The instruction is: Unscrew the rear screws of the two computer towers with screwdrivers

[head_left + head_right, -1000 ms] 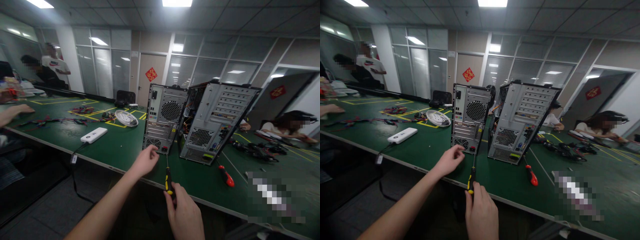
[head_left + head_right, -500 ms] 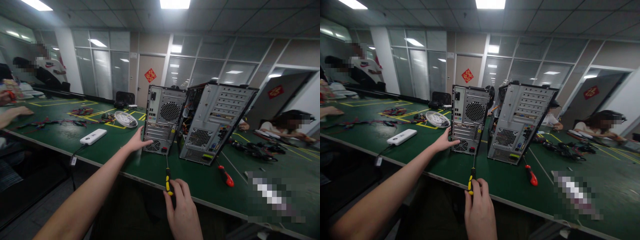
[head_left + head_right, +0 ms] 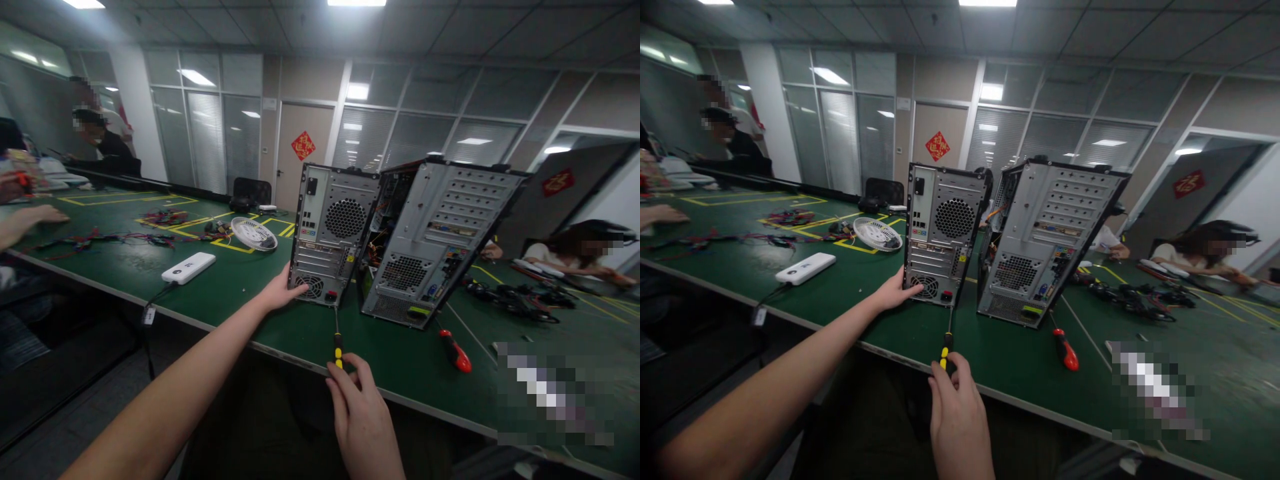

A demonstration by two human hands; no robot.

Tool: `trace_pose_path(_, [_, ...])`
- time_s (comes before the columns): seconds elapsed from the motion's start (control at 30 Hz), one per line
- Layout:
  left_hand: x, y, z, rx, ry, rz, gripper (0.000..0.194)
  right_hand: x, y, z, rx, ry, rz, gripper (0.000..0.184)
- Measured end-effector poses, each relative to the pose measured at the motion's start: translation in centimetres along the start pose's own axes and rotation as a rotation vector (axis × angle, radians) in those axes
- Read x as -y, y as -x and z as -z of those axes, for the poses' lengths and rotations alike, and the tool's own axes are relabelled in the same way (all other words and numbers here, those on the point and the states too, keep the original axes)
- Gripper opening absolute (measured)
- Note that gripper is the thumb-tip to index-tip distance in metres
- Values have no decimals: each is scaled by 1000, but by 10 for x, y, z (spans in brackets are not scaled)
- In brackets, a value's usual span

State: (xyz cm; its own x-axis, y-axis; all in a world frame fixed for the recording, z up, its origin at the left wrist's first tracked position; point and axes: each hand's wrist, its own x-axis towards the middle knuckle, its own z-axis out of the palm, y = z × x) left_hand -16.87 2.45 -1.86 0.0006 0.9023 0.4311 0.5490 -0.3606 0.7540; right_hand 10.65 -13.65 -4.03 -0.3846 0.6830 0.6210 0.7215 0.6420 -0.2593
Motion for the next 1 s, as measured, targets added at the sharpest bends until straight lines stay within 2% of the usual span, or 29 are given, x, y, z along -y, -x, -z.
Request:
trace_pose_path(0.13, [0,0,-1,1,13,-30,96,1,-1,0,-33,-30,-17,30])
trace_pose_path(0.33, [-3,1,0,14,5,-4,94,2,0,1,-49,-74,-12,31])
trace_pose_path(1.0, [-2,1,-1,0,-4,-17,93,1,0,0,-41,-15,-38,25])
